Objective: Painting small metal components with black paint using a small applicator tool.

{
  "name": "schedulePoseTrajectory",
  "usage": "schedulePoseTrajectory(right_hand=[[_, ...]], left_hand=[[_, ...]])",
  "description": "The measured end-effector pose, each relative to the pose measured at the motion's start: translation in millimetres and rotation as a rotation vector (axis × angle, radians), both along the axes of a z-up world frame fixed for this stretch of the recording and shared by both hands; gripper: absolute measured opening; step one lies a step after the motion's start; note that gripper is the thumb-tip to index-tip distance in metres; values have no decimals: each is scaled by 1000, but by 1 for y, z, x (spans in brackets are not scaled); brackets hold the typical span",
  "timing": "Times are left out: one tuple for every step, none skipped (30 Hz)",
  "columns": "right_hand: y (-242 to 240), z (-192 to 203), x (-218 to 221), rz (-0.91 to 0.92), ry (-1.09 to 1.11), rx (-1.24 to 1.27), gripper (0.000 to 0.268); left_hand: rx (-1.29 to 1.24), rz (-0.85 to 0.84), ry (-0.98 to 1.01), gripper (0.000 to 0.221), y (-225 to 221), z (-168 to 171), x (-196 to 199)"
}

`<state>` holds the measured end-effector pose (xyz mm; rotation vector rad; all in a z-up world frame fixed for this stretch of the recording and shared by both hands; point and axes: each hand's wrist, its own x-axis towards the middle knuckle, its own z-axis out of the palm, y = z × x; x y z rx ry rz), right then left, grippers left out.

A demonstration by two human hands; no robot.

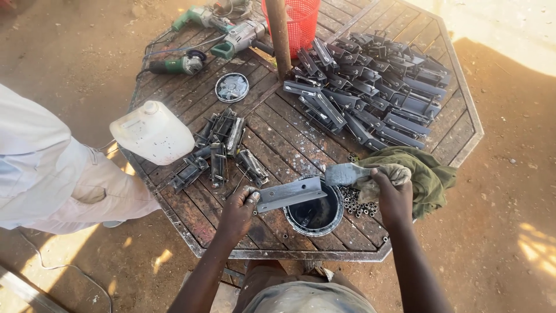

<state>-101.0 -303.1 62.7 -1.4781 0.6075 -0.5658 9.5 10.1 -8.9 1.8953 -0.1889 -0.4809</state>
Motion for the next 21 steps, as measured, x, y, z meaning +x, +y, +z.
schedulePoseTrajectory(right_hand=[[3,-9,1,-1,3,0,13],[4,-18,1,0,-3,55,9],[6,-27,1,1,-10,111,10],[2,-33,2,-1,-13,112,10],[-2,-38,3,27,10,70,10],[-7,-44,4,56,36,27,11],[-6,-38,-1,56,35,26,11],[-3,-33,-4,33,62,-5,14],[0,-28,-7,11,88,-37,16],[2,-27,-4,15,88,-36,16],[4,-25,-2,17,66,-11,15],[4,-23,-2,11,48,11,15],[12,-20,2,8,50,8,15],[21,-16,6,45,32,104,13],[29,-12,10,82,13,199,12],[38,-15,13,79,10,198,12],[47,-18,16,140,15,234,11],[56,-21,18,201,22,269,9],[58,-16,19,198,23,267,9],[60,-11,21,242,35,238,9],[63,-6,23,286,47,208,9]], left_hand=[[0,-1,3,19,-2,7,1],[-18,-11,10,20,-5,13,2],[-36,-21,16,21,-8,20,4],[-36,-23,13,21,-9,22,4],[-29,-26,14,21,-10,25,5],[-23,-27,17,21,-12,28,4],[-24,-28,16,21,-12,26,3],[1,-22,16,21,-10,25,3],[27,-15,16,20,-8,24,2],[28,-11,16,20,-7,29,-1],[35,-12,19,20,-8,34,-3],[39,-21,24,19,-11,38,-6],[37,-24,26,19,-13,29,-3],[35,-31,24,20,-16,21,0],[34,-38,22,21,-19,13,4],[33,-42,20,21,-20,2,8],[21,-50,21,21,-20,-9,11],[8,-57,25,21,-22,-21,14],[6,-60,26,21,-25,-10,10],[-2,-59,22,22,-28,1,7],[-11,-58,18,23,-29,12,5]])
